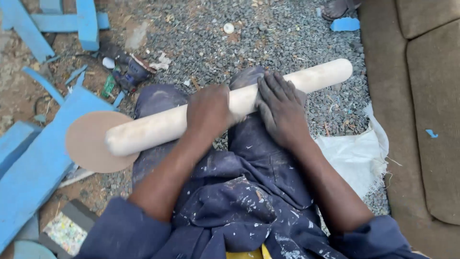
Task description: Trimming and sanding a cylindrical plastic component to smooth the surface and joints.
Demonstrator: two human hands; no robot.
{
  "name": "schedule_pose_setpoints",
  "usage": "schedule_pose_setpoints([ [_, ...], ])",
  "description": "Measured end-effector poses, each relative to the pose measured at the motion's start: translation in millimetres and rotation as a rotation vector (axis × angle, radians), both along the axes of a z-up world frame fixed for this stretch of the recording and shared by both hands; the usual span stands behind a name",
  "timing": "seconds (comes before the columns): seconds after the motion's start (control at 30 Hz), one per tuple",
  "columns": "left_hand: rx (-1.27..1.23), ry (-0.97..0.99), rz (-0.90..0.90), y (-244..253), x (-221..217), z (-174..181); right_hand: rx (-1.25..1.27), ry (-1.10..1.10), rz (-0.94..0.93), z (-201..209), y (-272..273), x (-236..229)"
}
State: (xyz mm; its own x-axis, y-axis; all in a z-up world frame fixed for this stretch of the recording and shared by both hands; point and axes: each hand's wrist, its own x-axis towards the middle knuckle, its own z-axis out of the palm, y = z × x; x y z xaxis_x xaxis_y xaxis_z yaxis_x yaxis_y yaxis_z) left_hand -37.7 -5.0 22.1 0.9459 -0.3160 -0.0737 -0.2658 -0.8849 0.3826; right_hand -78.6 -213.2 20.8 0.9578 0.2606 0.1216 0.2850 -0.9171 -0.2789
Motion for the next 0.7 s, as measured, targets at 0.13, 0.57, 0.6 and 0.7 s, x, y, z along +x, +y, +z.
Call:
schedule_pose_setpoints([
  [0.13, 0.128, -0.634, -0.051, -8, -41, 11, 0.101, -0.351, 0.013, -41, -96, 28],
  [0.57, 0.170, -0.609, 0.049, -9, -57, 2, 0.169, -0.067, -0.366, -22, -127, 48],
  [0.6, 0.174, -0.572, 0.041, -9, -58, 4, 0.104, -0.076, -0.410, -36, -154, 57],
  [0.7, 0.038, -0.487, 0.069, -11, -67, 6, 0.054, -0.092, -0.461, -23, -125, 52],
])
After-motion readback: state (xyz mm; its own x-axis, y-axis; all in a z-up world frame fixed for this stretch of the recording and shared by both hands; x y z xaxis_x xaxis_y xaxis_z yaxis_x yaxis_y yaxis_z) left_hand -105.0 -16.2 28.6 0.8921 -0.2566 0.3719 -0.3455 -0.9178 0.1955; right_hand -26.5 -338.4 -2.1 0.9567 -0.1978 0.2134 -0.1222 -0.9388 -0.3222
